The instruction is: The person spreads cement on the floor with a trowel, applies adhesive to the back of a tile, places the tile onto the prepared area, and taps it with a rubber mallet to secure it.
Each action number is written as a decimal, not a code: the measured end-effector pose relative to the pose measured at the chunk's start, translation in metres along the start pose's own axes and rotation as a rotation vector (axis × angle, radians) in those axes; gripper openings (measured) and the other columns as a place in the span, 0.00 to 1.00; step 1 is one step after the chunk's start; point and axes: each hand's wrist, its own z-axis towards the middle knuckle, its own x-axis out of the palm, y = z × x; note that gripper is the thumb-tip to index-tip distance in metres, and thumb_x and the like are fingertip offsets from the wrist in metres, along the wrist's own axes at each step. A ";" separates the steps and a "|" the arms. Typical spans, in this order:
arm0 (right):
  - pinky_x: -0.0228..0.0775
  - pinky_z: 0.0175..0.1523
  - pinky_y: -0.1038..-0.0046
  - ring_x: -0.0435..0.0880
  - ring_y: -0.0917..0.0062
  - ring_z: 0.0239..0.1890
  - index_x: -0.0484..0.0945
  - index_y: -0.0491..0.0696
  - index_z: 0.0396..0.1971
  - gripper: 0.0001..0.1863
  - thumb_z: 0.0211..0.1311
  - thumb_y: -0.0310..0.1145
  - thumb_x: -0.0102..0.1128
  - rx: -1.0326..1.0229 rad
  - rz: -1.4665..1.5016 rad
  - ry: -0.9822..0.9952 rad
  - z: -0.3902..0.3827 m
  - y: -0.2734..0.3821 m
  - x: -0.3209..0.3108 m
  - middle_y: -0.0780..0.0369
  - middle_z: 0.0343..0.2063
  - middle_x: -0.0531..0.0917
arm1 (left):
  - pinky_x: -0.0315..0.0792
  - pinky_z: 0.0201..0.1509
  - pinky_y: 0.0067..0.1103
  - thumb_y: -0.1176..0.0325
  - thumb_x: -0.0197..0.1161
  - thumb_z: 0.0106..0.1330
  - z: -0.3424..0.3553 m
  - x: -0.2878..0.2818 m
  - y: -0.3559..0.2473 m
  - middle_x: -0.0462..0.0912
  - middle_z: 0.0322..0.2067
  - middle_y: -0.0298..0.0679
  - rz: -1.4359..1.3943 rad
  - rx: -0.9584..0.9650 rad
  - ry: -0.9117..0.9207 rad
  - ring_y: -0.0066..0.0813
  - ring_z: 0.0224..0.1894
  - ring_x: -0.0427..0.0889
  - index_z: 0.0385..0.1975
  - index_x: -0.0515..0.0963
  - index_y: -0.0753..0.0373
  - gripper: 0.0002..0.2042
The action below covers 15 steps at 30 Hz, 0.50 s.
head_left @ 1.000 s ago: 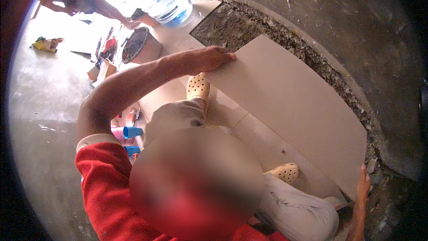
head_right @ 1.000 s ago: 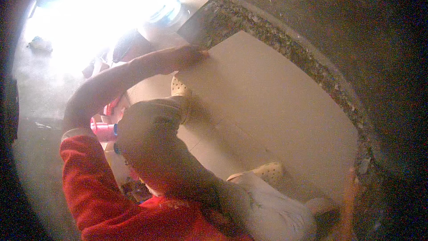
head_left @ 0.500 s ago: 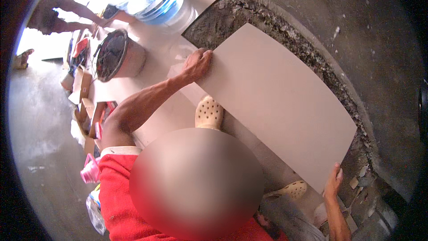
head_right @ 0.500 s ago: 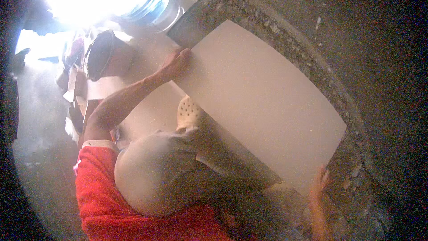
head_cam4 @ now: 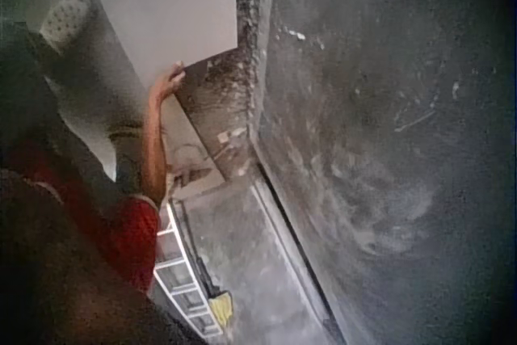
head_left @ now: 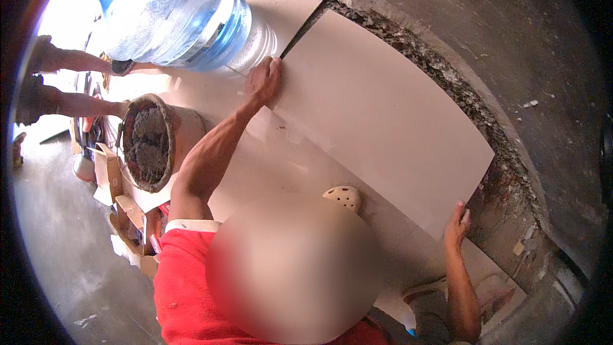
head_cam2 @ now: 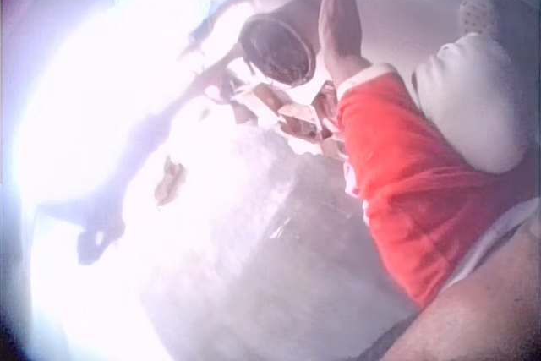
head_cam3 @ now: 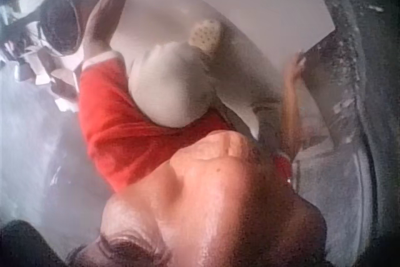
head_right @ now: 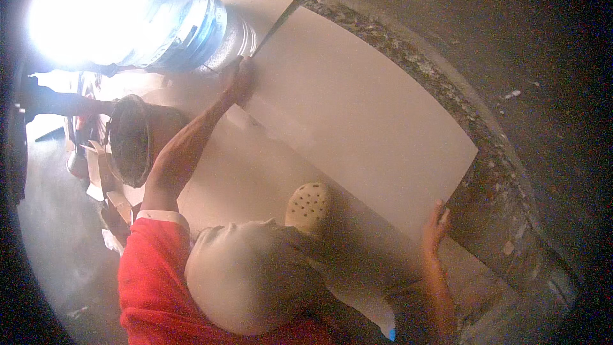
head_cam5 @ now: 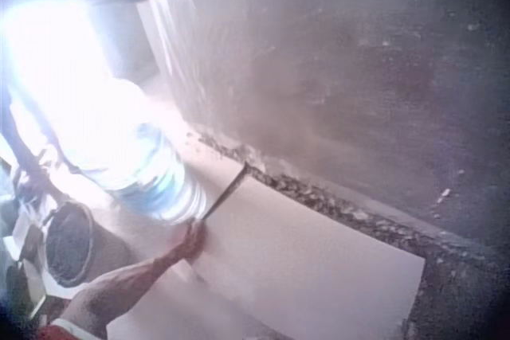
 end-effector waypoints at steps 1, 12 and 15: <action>0.56 0.75 0.58 0.69 0.48 0.71 0.72 0.34 0.65 0.41 0.76 0.61 0.50 -0.020 0.049 -0.003 -0.002 0.003 0.007 0.39 0.66 0.73 | 0.68 0.53 0.50 0.49 0.42 0.80 0.003 -0.004 -0.001 0.82 0.38 0.63 0.009 0.016 0.031 0.67 0.49 0.79 0.44 0.75 0.68 0.24; 0.61 0.72 0.58 0.71 0.48 0.69 0.69 0.31 0.66 0.43 0.76 0.62 0.49 -0.042 0.193 -0.190 0.010 0.037 0.045 0.38 0.65 0.72 | 0.69 0.50 0.52 0.50 0.43 0.79 0.017 -0.004 -0.004 0.82 0.34 0.63 -0.001 -0.035 0.115 0.66 0.45 0.81 0.39 0.73 0.66 0.23; 0.61 0.72 0.58 0.71 0.48 0.69 0.70 0.32 0.65 0.41 0.77 0.59 0.49 -0.029 0.204 -0.184 0.019 0.039 0.047 0.38 0.66 0.72 | 0.70 0.51 0.52 0.50 0.44 0.79 0.018 -0.003 -0.006 0.83 0.34 0.62 0.002 -0.049 0.108 0.67 0.45 0.81 0.40 0.74 0.65 0.22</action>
